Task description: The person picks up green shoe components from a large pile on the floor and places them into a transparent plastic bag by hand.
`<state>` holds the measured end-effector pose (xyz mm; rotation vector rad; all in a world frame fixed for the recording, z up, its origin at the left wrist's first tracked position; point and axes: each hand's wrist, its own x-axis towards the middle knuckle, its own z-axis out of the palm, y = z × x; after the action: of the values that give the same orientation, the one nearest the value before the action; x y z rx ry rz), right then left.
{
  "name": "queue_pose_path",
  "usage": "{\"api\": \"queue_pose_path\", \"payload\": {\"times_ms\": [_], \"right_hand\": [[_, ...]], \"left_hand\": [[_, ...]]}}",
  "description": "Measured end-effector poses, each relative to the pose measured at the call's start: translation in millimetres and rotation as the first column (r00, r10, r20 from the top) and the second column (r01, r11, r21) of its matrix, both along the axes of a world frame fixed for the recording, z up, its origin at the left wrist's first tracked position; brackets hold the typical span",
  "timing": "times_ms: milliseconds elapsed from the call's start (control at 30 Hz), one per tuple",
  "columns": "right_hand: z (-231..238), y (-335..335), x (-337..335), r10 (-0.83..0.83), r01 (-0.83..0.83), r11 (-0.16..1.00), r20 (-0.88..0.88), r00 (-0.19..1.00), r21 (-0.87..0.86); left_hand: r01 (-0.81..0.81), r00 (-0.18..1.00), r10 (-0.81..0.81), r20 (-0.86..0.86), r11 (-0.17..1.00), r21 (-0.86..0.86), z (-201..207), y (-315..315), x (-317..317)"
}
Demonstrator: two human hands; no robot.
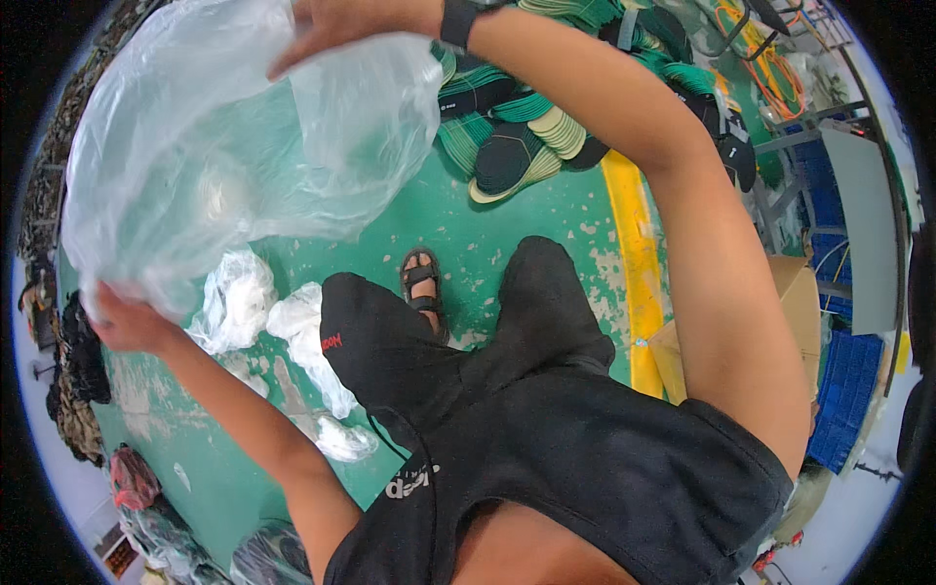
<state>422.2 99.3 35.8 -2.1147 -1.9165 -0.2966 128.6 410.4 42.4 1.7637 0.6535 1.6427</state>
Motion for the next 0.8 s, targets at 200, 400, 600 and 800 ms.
{"api": "queue_pose_path", "payload": {"times_ms": [200,400,600,800], "right_hand": [[-198,-35,24,-0.067,0.139,0.982,-0.456,0.888,0.126],[-309,-92,65,-0.239,0.605,0.710,-0.686,0.687,0.359],[-395,-113,22,-0.914,0.893,0.306,-0.365,0.178,-0.331],[-437,-77,38,-0.972,0.845,0.135,-0.235,0.011,-0.518]], "left_hand": [[0.280,0.683,0.020,-0.730,0.916,0.288,-234,-3,-41],[0.044,0.572,-0.353,-0.741,0.915,-0.402,-261,-64,-19],[-0.027,0.520,-0.356,-0.776,0.901,-0.432,-274,-63,5],[0.009,0.546,-0.276,-0.791,0.946,-0.324,-219,-79,33]]}}
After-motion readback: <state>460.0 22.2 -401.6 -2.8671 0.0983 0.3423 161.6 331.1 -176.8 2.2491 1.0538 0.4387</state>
